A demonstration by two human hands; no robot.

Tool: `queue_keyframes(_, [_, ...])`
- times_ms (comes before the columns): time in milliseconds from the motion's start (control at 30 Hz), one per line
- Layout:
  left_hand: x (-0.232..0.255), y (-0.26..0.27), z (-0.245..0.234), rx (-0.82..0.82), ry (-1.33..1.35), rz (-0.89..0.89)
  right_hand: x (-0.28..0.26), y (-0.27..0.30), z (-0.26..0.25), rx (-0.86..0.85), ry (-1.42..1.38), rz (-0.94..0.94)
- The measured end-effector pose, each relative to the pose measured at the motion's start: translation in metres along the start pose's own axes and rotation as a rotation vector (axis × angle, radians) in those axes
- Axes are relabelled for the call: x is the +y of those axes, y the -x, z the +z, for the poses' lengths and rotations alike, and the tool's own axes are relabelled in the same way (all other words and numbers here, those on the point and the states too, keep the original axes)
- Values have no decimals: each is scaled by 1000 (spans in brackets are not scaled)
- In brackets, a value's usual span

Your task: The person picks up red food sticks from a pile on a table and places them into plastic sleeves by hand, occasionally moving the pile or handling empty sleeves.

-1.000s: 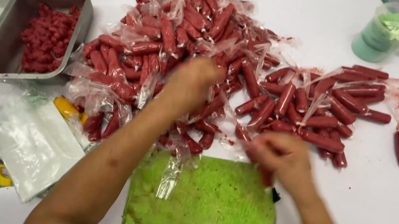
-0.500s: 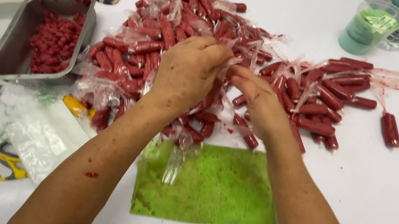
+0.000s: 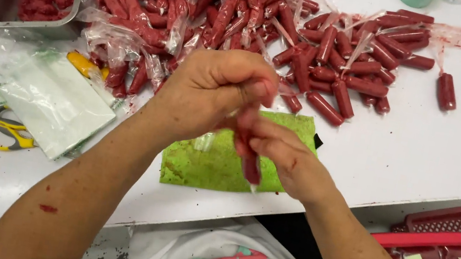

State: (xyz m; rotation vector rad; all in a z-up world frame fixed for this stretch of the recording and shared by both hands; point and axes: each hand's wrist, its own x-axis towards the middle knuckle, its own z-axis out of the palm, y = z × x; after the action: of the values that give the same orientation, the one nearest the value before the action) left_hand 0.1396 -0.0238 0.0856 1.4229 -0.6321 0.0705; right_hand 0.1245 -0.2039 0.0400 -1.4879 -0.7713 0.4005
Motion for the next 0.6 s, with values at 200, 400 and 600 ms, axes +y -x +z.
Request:
queue_keyframes(200, [22, 21, 3, -39, 137, -12, 6, -3, 0, 81, -64, -290])
queue_keyframes(400, [50, 113, 7, -147, -865, 266, 4, 21, -7, -279, 568, -253])
queue_keyframes(600, [-27, 229, 6, 453, 651, -518, 68, 46, 35, -210, 1044, -576])
